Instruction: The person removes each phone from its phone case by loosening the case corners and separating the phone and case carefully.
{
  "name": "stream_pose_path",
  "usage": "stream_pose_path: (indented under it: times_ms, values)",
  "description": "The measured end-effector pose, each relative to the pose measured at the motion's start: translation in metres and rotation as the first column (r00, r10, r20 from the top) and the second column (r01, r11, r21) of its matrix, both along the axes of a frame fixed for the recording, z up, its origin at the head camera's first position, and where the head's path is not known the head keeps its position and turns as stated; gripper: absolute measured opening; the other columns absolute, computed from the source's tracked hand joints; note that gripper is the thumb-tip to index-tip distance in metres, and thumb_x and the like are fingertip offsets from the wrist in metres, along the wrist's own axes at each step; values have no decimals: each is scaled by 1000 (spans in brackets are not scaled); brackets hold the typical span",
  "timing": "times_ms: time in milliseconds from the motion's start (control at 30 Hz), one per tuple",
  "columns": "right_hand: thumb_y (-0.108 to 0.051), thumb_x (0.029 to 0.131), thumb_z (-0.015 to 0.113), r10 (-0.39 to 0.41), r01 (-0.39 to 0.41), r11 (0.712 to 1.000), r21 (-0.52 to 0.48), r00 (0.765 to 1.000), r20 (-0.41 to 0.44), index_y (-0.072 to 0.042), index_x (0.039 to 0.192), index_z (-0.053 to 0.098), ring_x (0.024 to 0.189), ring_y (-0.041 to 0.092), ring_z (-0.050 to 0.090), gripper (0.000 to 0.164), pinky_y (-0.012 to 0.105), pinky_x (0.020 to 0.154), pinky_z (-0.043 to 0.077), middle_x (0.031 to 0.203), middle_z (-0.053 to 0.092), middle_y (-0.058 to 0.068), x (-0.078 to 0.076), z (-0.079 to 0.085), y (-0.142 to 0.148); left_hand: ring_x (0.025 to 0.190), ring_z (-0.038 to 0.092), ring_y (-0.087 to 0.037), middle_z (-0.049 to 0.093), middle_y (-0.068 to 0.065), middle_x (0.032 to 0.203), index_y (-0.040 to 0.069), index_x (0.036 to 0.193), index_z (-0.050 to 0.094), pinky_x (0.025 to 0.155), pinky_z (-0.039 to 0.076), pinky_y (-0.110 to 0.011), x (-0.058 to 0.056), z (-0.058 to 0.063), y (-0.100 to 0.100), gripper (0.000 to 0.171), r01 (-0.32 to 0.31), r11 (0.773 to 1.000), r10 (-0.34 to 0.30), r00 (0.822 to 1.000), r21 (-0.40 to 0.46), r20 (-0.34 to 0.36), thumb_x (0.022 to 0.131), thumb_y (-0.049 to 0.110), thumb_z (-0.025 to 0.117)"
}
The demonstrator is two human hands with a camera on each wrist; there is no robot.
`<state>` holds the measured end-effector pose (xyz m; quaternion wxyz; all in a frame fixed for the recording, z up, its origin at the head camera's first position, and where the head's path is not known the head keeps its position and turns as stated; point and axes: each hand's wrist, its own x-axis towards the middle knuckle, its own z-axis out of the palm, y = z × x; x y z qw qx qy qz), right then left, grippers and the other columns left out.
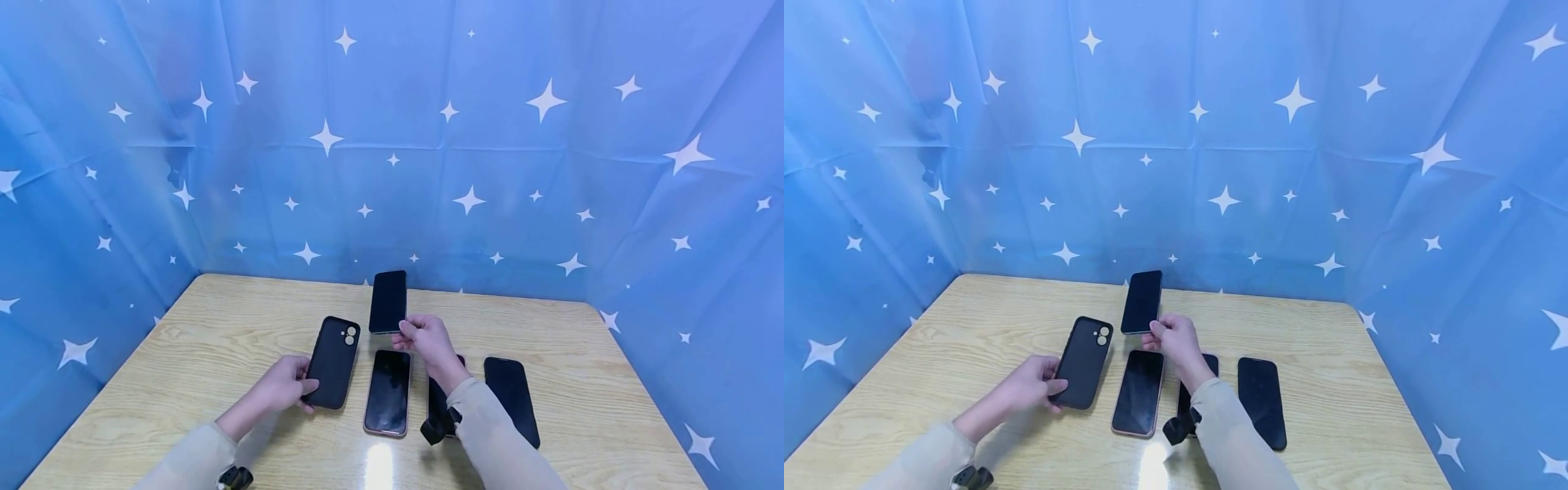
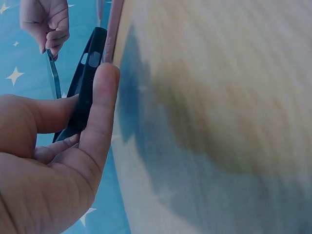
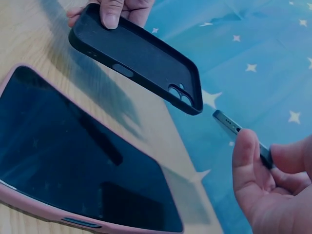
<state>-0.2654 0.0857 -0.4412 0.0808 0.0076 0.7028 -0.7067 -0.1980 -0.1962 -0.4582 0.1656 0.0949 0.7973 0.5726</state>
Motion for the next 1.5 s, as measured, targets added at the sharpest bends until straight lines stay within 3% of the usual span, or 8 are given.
stream_pose_path:
  times_ms: [300,533,1067,1500]
  values:
    - [0,106,53,-1,1,1000,-3,999,33,15,112,64,75,17,72,20,26,69,64,83,72,15,-4,-10,-3,62,73,-36,68,-18,78,-17,96,57,61,67,-42,6,-10,-3,4,39,999,-39,999,19,25,94,-14,57]
    - [1,105,52,5,-4,1000,-4,999,51,17,115,61,72,14,70,21,24,68,63,81,71,12,-8,-17,-5,60,73,-32,67,-16,77,-17,95,56,60,67,-41,8,-14,-4,4,43,999,-43,999,-8,29,95,-13,57]
    - [1,105,52,10,-8,1000,-17,993,117,18,123,58,74,14,71,26,26,72,64,87,72,15,-20,-29,-10,62,72,-31,65,-17,78,-13,94,57,61,67,-44,10,-17,-7,2,28,1000,-28,998,-2,50,96,-13,56]
    - [-1,106,51,-1,-1,1000,11,985,173,17,131,55,72,12,70,30,27,74,65,91,71,16,-35,-31,-22,59,70,-24,65,-16,78,-15,96,57,61,67,-41,11,-10,-9,3,37,999,-39,997,27,65,96,-12,56]
